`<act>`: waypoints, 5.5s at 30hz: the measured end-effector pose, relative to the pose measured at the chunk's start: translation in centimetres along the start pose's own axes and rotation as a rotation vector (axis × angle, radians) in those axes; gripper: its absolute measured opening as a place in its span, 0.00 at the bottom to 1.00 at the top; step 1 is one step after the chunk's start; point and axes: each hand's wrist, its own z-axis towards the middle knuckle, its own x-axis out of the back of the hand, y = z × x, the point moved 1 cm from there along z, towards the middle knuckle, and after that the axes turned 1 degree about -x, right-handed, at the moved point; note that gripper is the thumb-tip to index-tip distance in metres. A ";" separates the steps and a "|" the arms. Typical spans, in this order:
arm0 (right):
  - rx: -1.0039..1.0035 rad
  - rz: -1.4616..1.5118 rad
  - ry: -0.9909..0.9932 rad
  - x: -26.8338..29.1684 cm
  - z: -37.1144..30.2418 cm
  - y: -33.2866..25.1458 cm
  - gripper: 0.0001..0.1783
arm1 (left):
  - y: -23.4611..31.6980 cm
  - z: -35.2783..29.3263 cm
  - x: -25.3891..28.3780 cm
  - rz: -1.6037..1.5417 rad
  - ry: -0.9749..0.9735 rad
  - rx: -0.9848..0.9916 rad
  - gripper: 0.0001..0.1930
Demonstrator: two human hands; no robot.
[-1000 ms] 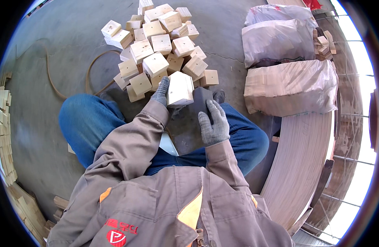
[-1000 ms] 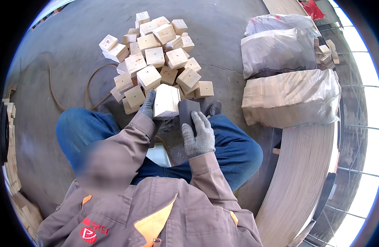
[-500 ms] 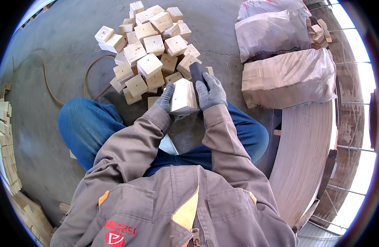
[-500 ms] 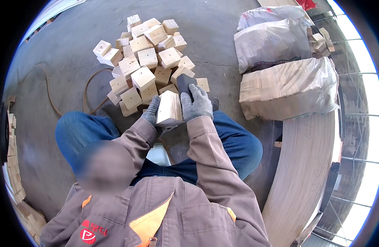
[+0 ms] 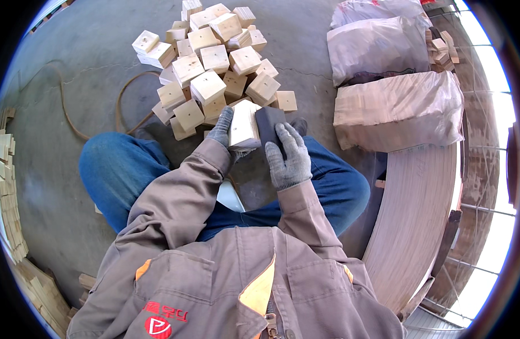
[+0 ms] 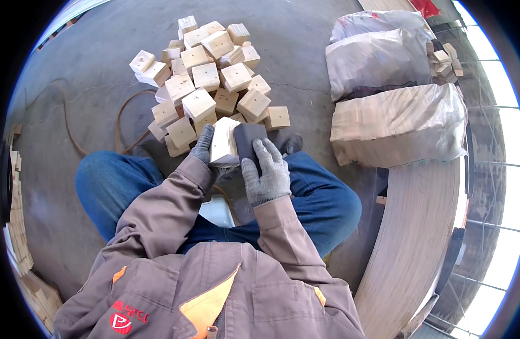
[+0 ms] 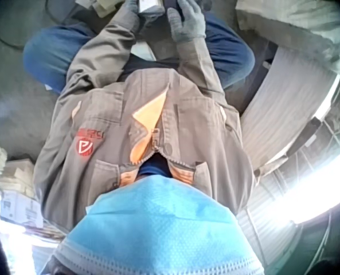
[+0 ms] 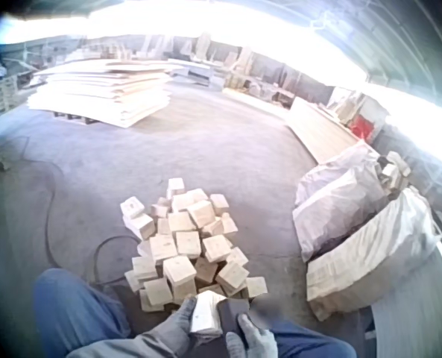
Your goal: The person sits on the floor and sands small square wooden blocks one at a time using a sanding block. They rotate each block to sand multiple faces and place finished pieces aside.
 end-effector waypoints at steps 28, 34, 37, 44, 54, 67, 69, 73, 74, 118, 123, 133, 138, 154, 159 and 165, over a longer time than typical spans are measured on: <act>0.007 0.031 0.002 0.0 0.1 0.5 0.27 | 0.0 0.0 0.5 0.019 0.024 0.067 0.30; -0.155 -0.045 0.069 -1.7 4.9 4.3 0.26 | -1.8 1.2 1.5 0.096 0.032 0.086 0.35; -0.227 -0.042 0.043 -2.0 5.8 6.1 0.27 | -2.0 1.0 1.4 0.132 0.036 0.094 0.34; -0.126 -0.021 0.040 -2.1 2.4 3.9 0.27 | -1.2 2.2 2.5 0.092 0.102 -0.035 0.30; -0.178 -0.014 -0.050 -0.6 -0.5 0.7 0.27 | 0.3 1.5 1.8 0.079 0.038 -0.088 0.27; -0.308 -0.032 0.017 -2.5 6.5 4.8 0.28 | -1.8 0.6 0.6 0.185 0.111 -0.064 0.25; -0.282 0.003 0.013 -3.0 5.3 4.7 0.29 | -1.5 0.6 1.3 0.237 0.102 -0.115 0.25; -0.240 0.031 -0.044 -2.7 1.6 2.5 0.27 | 0.5 1.6 2.0 0.085 0.101 -0.101 0.27; -0.250 0.052 -0.064 -2.6 0.6 2.2 0.27 | 1.0 1.8 1.9 0.056 0.049 -0.094 0.29; -0.274 0.048 0.056 -1.5 5.1 5.0 0.27 | -2.4 -0.1 0.2 0.300 0.111 -0.076 0.23; -0.279 0.125 0.061 -2.0 4.1 5.7 0.28 | -1.8 -0.1 0.6 0.398 0.139 -0.130 0.23; -0.193 0.190 -0.048 -2.0 -0.3 1.2 0.27 | 1.2 1.3 1.0 0.180 0.239 -0.083 0.25; -0.223 0.185 -0.051 -1.6 0.5 1.2 0.26 | 0.9 1.6 1.4 0.304 0.191 -0.153 0.26; -0.325 0.252 0.057 -2.9 2.9 5.4 0.27 | -1.3 0.8 2.0 0.555 0.165 -0.282 0.25; -0.243 0.207 -0.046 -2.4 0.0 1.7 0.28 | 0.4 1.4 1.1 0.247 0.237 -0.148 0.26; -0.173 0.144 -0.033 -1.6 0.3 1.0 0.26 | 1.0 0.3 0.4 0.326 0.161 -0.207 0.26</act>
